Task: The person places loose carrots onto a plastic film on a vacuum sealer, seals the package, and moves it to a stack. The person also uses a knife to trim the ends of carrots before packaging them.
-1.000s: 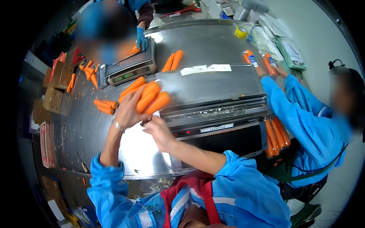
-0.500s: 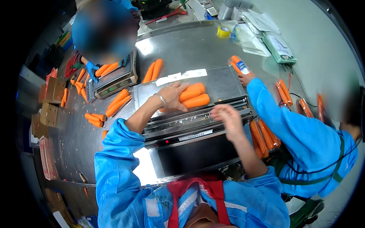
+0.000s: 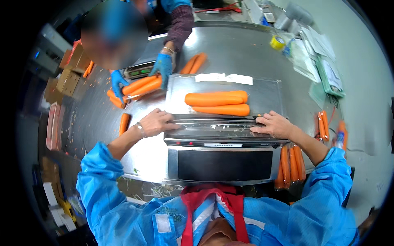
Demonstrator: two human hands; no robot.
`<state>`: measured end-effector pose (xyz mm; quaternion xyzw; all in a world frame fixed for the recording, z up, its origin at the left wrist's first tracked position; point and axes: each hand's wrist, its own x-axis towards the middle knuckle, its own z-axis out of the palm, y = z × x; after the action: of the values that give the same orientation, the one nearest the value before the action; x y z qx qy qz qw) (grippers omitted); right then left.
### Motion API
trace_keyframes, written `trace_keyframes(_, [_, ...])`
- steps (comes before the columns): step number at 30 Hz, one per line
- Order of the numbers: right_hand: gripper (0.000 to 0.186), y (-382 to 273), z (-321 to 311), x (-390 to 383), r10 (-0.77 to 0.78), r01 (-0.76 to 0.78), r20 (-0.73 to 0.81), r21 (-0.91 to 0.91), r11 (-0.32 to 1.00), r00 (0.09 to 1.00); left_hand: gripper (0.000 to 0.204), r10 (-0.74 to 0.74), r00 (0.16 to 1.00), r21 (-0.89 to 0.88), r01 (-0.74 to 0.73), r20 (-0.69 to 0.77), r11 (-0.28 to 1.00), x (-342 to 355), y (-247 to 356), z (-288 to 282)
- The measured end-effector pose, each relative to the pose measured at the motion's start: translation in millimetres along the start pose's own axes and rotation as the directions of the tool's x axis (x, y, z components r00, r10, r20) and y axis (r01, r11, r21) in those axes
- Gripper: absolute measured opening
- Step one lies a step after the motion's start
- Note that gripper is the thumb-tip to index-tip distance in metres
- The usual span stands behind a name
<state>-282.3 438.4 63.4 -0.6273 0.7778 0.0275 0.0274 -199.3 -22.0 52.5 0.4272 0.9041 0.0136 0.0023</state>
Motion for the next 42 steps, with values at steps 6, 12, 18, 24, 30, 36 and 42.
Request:
trace_keyframes(6, [0.005,-27,5,25,0.6,-0.326,0.269,0.945,-0.014,0.754,0.006,-0.131,0.976,-0.368,0.058,-0.175,0.928,19,10,32])
trace_keyframes(12, [0.007,-36,-3,-16,0.84,0.544,0.026,0.751,-0.375,0.542,0.007,-0.842,0.54,-0.971,-0.209,-0.019,-0.113,5,46,-7])
trace_keyframes(18, [0.022,52,-77,51,0.579,-0.151,-0.688,0.578,0.802,0.437,0.029,-0.35,0.681,-0.36,0.135,-0.644,0.923,63,-40,-91])
trace_keyframes(24, [0.039,118,10,77,0.211,-0.25,-0.361,-0.065,0.966,0.908,0.075,-0.206,0.978,-0.03,0.206,0.017,0.978,81,-103,12])
trace_keyframes(30, [0.035,69,57,63,0.503,-0.4,-0.316,0.337,0.852,0.805,0.048,-0.319,0.939,-0.405,0.244,-0.129,0.881,72,-55,48])
trace_keyframes(36, [0.038,-17,-7,26,0.664,-0.246,0.466,0.882,-0.402,0.585,0.048,-0.507,0.663,-0.83,0.374,0.552,-0.414,26,40,0])
trace_keyframes(42, [0.039,-117,26,-13,0.411,-0.035,0.696,0.53,-0.847,0.589,0.038,-0.319,0.488,-0.43,0.132,0.813,-0.893,-22,153,36])
